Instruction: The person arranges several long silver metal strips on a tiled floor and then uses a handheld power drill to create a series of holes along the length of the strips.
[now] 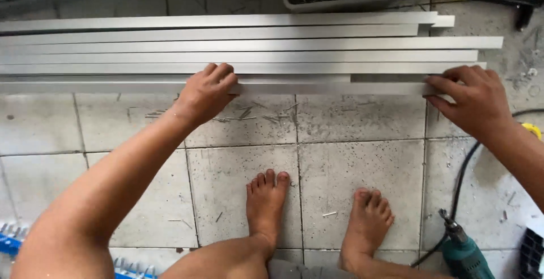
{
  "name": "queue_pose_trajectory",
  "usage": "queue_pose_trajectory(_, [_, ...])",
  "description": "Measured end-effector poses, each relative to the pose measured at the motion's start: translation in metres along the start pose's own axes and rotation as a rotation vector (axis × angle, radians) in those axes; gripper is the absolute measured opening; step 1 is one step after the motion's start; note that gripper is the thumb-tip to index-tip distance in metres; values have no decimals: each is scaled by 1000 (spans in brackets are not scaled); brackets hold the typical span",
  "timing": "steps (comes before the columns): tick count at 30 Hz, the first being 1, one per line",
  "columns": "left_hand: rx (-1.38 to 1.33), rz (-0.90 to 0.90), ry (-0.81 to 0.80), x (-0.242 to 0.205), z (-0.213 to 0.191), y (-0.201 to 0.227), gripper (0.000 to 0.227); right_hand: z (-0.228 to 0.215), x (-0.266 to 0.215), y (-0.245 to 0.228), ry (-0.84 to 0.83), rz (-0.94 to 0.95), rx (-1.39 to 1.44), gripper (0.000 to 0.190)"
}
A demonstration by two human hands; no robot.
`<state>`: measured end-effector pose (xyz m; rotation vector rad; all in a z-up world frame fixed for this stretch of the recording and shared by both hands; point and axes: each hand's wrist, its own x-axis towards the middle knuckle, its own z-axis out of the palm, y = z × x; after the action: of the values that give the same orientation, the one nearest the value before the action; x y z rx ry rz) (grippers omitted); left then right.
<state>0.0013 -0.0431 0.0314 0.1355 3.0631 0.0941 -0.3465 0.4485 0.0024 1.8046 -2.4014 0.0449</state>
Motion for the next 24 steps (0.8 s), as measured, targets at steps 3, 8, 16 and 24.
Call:
queue_pose_trajectory(3, [85, -87, 121, 6, 18, 1, 27, 2, 9, -3, -34, 22, 3, 39])
queue_pose_trajectory(8, [65, -131, 158, 11, 28, -1, 32, 4, 11, -12, -85, 118, -26, 65])
queue_pose_trajectory(16, [115, -199, 296, 7, 36, -4, 58, 33, 7, -10, 24, 151, -184, 59])
queue_pose_trajectory(24, [156, -144, 412, 2, 41, -4, 50, 47, 21, -8, -46, 140, -257, 55])
